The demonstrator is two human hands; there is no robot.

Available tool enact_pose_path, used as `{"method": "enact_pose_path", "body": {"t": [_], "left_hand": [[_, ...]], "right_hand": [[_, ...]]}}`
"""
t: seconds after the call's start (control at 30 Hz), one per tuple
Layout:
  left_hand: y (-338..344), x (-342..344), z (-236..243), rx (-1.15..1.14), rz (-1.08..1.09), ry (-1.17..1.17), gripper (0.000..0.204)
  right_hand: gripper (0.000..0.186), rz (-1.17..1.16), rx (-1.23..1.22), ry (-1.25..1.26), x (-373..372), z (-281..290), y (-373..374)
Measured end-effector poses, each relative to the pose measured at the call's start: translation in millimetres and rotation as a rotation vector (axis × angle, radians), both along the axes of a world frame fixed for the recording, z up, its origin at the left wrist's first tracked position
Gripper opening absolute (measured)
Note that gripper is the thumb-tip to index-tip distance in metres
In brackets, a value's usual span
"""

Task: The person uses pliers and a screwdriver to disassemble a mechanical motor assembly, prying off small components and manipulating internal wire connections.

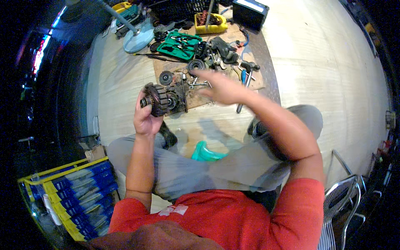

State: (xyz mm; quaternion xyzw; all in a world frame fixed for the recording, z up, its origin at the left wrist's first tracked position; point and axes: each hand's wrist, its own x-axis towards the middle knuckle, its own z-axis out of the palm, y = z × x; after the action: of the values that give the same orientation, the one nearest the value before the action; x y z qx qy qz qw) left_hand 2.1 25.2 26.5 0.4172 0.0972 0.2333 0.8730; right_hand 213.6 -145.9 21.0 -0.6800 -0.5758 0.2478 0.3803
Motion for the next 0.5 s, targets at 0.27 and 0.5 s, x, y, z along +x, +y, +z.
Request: {"method": "enact_pose_path", "body": {"t": [0.27,0.5], "left_hand": [[-27.4,12.7,-0.6,0.072,-0.083,0.186,0.079],[-20.9,7.9,7.4,0.275,-0.185,0.309,0.08]], "right_hand": [[0.046,0.107,0.108,0.295,-39.4,-20.9,8.9],[0.028,0.197,-0.075,0.297,-10.3,5.6,4.8]]}}
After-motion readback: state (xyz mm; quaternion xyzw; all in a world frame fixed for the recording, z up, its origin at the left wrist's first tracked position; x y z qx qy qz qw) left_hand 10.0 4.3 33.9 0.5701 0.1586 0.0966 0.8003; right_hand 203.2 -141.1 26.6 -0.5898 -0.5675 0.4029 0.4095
